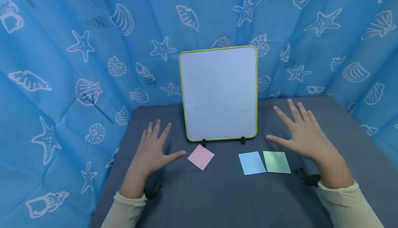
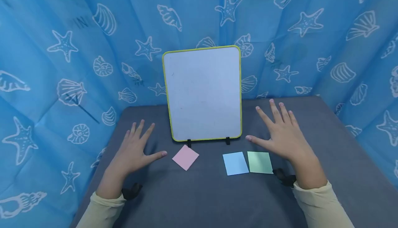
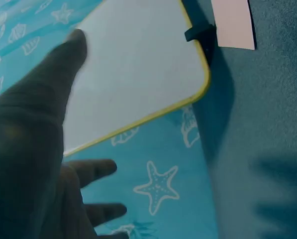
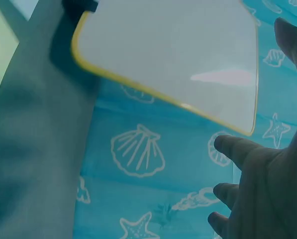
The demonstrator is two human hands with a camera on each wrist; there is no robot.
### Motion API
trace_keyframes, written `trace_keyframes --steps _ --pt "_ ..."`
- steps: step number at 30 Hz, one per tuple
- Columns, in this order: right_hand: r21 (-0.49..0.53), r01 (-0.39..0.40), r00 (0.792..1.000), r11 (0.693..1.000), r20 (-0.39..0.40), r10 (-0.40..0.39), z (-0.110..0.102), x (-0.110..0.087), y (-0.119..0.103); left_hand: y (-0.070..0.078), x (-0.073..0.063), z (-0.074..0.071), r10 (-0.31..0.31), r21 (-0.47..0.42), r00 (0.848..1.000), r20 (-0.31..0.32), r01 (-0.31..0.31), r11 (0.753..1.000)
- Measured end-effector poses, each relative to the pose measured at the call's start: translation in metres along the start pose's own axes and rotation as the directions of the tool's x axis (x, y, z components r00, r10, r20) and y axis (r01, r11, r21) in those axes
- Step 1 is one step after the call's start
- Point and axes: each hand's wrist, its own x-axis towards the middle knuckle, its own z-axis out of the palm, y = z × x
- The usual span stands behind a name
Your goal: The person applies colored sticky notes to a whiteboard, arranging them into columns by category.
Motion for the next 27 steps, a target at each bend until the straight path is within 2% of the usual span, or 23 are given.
trace_keyframes --steps 3,7,11,16,20,27 --pt "-0.01 0.02 1.0 1.0 -0.016 -0.02 0.002 0.004 -0.007 0.001 0.001 0.002 0.037 -0.042 0.999 0.013 -0.036 0.998" --pt "-0.005 0.093 0.994 0.996 -0.065 -0.093 0.01 0.008 -0.017 0.003 0.004 0.011 0.075 -0.076 0.997 0.027 -0.073 0.994" --pt "0.041 0.161 0.98 0.986 -0.121 -0.155 0.02 0.009 -0.031 0.01 0.006 0.022 0.13 -0.099 0.991 0.033 -0.126 0.987" --pt "0.118 0.203 0.969 0.972 -0.165 -0.183 0.03 0.012 -0.055 0.02 0.009 0.031 0.185 -0.175 0.983 0.019 -0.179 0.968" --pt "0.162 0.242 0.963 0.957 -0.158 -0.217 0.042 0.019 -0.078 0.025 0.012 0.039 0.205 -0.213 0.978 0.037 -0.192 0.958" --pt "0.174 0.312 0.949 0.934 -0.1 -0.299 0.073 0.022 -0.112 0.03 0.012 0.06 0.238 -0.205 0.967 0.085 -0.217 0.954"
